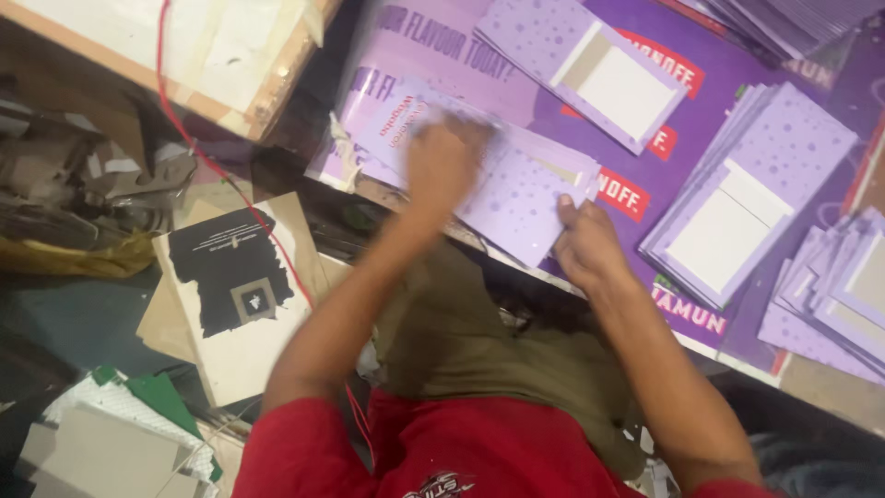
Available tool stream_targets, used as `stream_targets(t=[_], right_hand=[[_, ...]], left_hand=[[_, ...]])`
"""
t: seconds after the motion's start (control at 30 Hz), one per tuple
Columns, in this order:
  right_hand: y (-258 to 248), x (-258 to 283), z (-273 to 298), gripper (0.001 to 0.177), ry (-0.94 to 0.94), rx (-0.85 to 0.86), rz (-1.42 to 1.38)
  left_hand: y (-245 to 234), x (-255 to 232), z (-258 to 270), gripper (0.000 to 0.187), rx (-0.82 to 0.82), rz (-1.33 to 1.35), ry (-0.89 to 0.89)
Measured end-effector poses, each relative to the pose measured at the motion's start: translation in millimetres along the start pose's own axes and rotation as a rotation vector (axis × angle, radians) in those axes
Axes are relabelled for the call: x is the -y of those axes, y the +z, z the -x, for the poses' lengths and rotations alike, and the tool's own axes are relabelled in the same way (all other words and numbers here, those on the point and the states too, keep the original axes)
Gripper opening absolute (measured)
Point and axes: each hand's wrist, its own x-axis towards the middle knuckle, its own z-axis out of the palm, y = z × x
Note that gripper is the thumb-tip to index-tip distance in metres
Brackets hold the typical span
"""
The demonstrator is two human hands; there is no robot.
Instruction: The person wipes the surface of purple cards with a black cloth and stacks them on a table. The person handles the cards one at a time, wiping each with the cloth before placing it into a growing pile.
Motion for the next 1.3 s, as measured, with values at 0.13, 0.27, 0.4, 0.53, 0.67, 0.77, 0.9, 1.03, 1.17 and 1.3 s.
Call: stream_targets(t=[0.13, 0.27, 0.4, 0.53, 0.67, 0.77, 0.9, 1.03, 1.17, 1.3], right_hand=[[20, 15, 59, 0.025, -0.205, 0.038, 0.134], [38, 53, 78, 0.030, -1.149, 0.350, 1.185], [23, 53, 67, 0.035, -1.232, 0.623, 1.618], [13, 42, 62, 0.041, -1.216, 0.663, 1.732], [8, 36, 68, 0.045, -1.125, 0.655, 1.707], [4, 36, 66, 0.050, -1.038, 0.664, 1.718], [-29, 44, 75, 0.060, -0.804, 0.464, 1.609], [-74, 63, 93, 0.091, -0.578, -0.509, 1.524], [-82, 95, 79, 0.121, -0.071, -0.749, 1.452], [-65, 113, 65, 0.130, 0.205, -0.723, 1.427]], left_hand=[[-27, 130, 11, 0.036, -0.109, -0.163, -0.346], [-58, 142, 42, 0.030, -0.505, 0.228, -0.388], [-61, 68, 68, 0.040, -0.455, 0.324, -0.195], [-41, 4, 37, 0.047, 0.006, 0.040, -0.004], [-25, 53, 2, 0.037, -0.060, -0.071, -0.088], [-16, 110, -3, 0.031, -0.156, -0.225, -0.131], [1, 128, 6, 0.045, -0.192, -0.338, -0.112], [2, 108, 16, 0.041, -0.202, -0.378, -0.155], [-7, 101, 8, 0.043, -0.208, -0.420, -0.163], [-2, 106, 12, 0.045, -0.191, -0.442, -0.152]])
